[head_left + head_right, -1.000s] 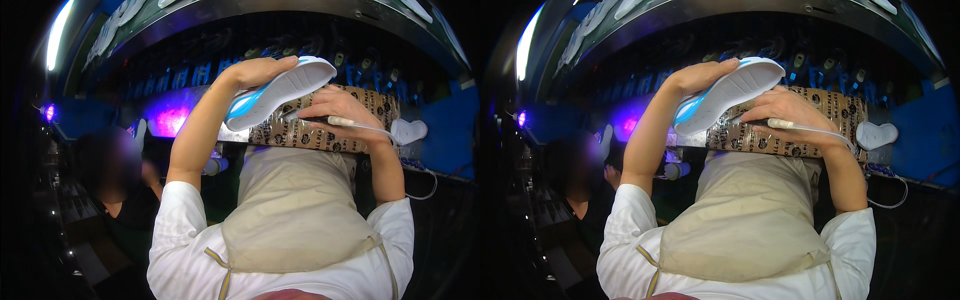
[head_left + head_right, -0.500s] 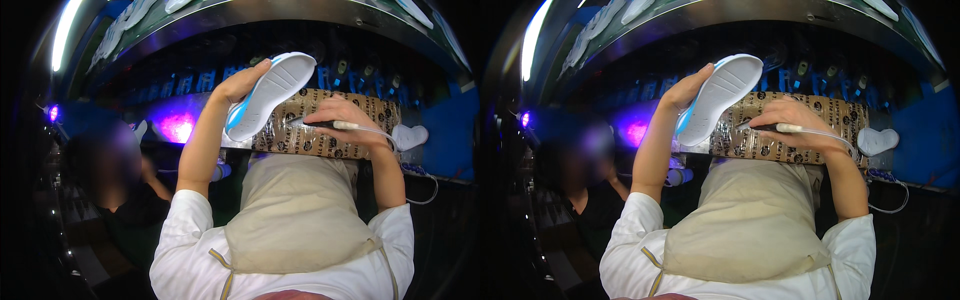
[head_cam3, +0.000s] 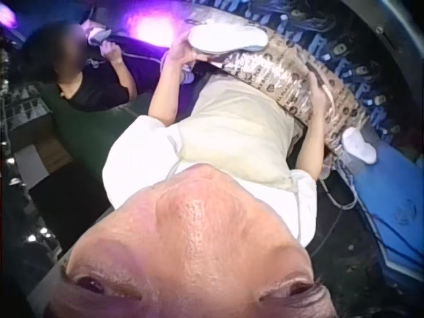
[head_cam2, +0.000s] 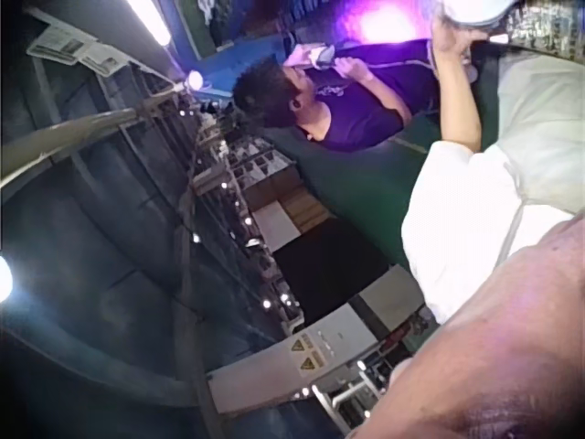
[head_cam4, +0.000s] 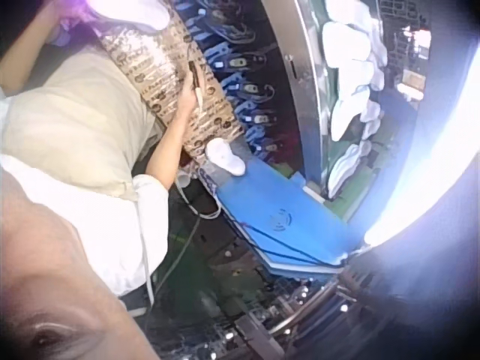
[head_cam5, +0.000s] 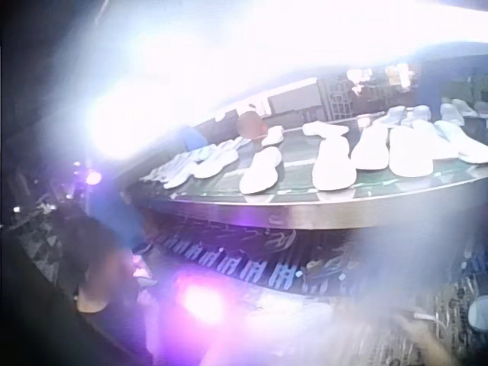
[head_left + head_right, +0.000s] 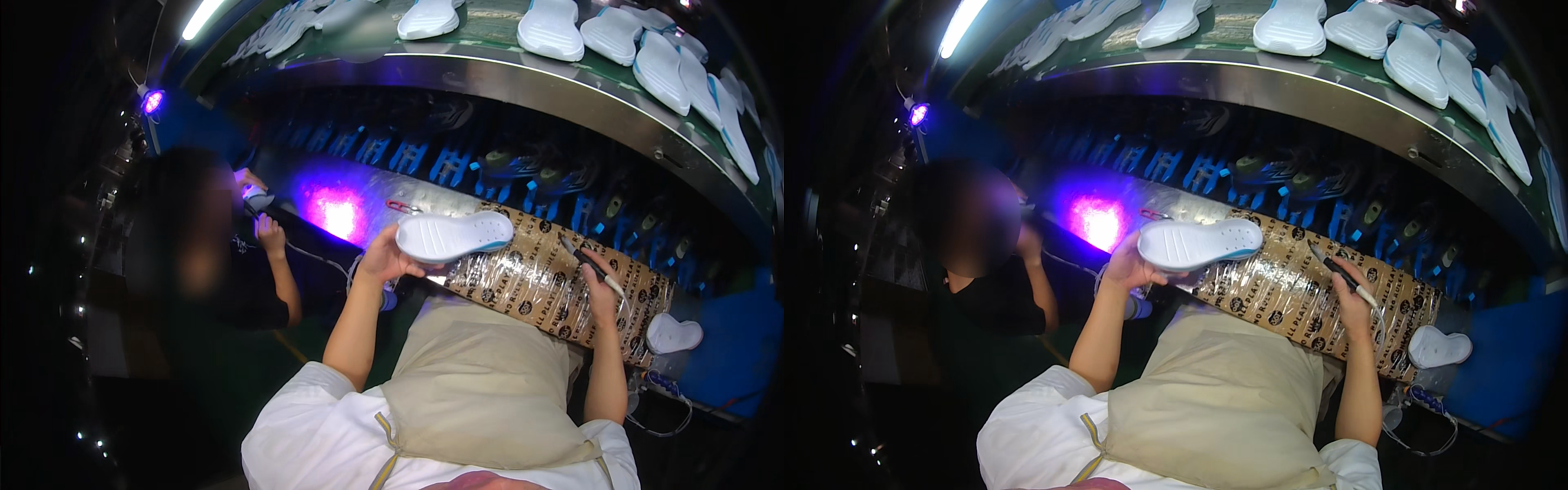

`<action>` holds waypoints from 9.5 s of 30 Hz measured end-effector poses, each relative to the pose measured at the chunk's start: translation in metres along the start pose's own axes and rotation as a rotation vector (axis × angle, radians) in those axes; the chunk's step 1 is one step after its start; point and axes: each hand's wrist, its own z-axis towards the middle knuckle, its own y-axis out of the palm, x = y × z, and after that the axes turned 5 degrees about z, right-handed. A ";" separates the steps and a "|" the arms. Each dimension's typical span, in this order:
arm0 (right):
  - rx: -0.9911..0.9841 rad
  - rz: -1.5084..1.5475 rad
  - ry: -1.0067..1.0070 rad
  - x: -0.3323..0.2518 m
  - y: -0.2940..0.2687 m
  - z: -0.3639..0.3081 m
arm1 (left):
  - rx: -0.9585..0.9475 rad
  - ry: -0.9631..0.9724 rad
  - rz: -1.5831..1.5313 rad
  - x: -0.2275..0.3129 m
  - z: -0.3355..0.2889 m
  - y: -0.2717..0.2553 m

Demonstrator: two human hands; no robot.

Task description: The person repeatedly picks up white slipper soles from a conveyor belt, wipes each sole with a handheld tool, and places it back on the belt. The task continues in a repetitive loop throughout the clip.

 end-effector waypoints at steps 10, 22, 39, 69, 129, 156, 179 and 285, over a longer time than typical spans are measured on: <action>0.154 0.061 0.002 0.070 -0.007 -0.007 | 0.253 -0.294 0.885 -0.004 0.030 0.054; 0.168 0.198 0.067 0.075 -0.009 -0.011 | 0.116 0.436 0.934 0.197 0.033 0.202; 0.171 0.190 -0.051 0.067 -0.005 -0.009 | 1.024 0.680 2.356 0.332 0.295 0.204; 0.225 0.461 -0.022 -0.017 0.024 -0.016 | -0.044 0.377 0.184 0.030 0.090 0.140; 0.258 -0.302 -0.179 0.014 0.036 -0.019 | 0.814 0.468 2.153 0.470 0.458 0.059; 0.132 -0.314 -0.208 0.031 0.037 -0.021 | 1.596 1.274 1.831 0.457 0.204 0.088; 0.226 0.431 0.010 -0.033 0.052 -0.021 | -0.214 -0.018 -0.145 -0.039 0.060 0.091; -0.390 -0.334 -0.441 -0.144 0.077 0.001 | 0.044 0.031 0.611 0.053 0.106 0.066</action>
